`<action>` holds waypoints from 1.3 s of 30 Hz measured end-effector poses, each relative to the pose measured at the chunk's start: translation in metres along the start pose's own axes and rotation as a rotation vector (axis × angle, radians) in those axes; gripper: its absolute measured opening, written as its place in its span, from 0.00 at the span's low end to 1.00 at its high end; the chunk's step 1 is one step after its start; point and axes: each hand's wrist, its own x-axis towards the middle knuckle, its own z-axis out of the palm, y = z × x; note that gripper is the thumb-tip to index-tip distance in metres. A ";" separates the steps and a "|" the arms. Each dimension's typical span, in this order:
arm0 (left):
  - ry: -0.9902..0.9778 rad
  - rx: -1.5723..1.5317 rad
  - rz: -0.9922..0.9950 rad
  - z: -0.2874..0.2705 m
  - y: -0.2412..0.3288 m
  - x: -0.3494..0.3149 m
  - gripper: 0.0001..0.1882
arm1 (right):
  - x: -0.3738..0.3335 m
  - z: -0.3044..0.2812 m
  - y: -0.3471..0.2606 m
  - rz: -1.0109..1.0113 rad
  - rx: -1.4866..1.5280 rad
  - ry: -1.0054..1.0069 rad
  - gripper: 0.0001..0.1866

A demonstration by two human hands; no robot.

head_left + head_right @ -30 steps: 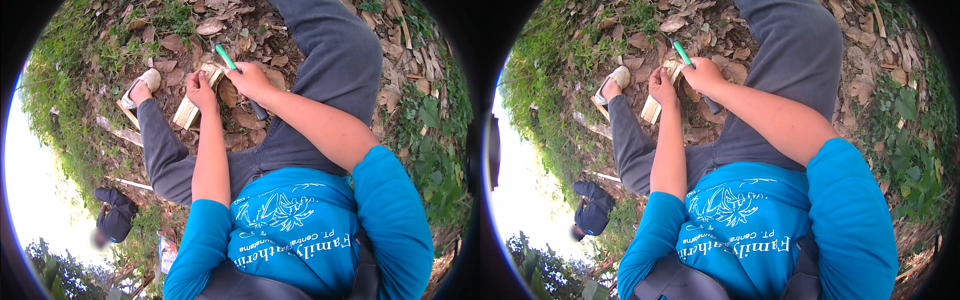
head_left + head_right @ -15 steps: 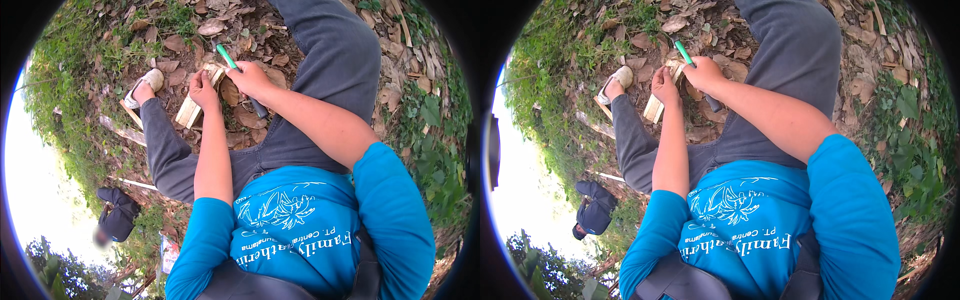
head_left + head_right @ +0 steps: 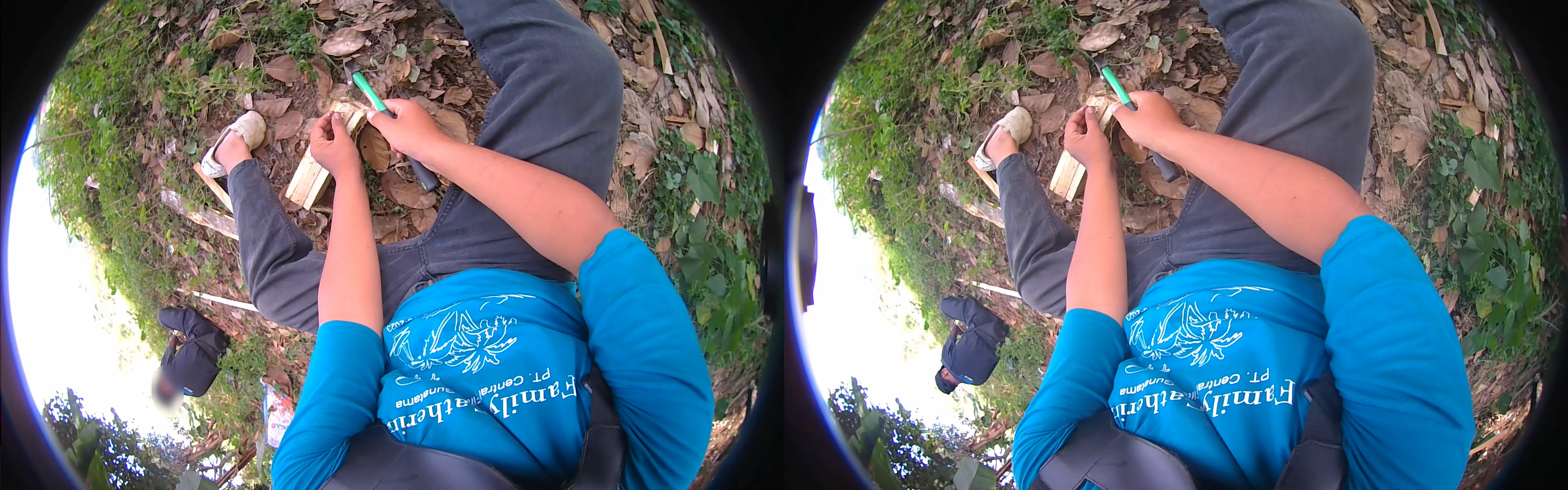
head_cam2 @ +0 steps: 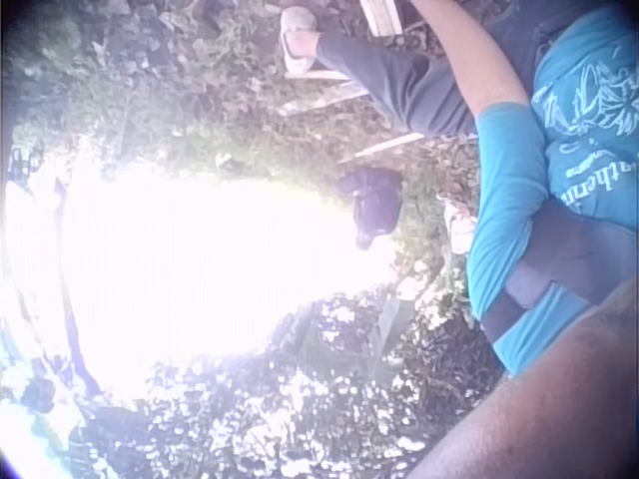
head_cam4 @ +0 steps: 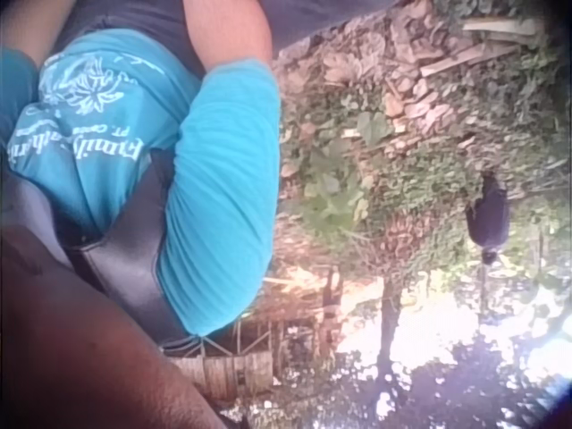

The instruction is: The person sits on the ground and uses a hammer and a chisel to carve a rectangular piece of wood. They repeatedly strike the chisel to remove wood shavings and shape the block, occasionally adjusting the wood's position.

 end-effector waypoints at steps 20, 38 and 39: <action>0.017 0.258 0.149 0.004 -0.006 -0.007 0.07 | -0.006 0.009 0.013 -0.367 -0.312 0.068 0.20; 0.066 0.305 0.140 0.002 -0.001 -0.006 0.04 | -0.025 0.005 0.037 -0.443 -0.436 -0.015 0.22; 0.069 0.309 0.126 0.003 -0.002 -0.007 0.04 | -0.027 0.004 0.035 -0.410 -0.419 -0.035 0.22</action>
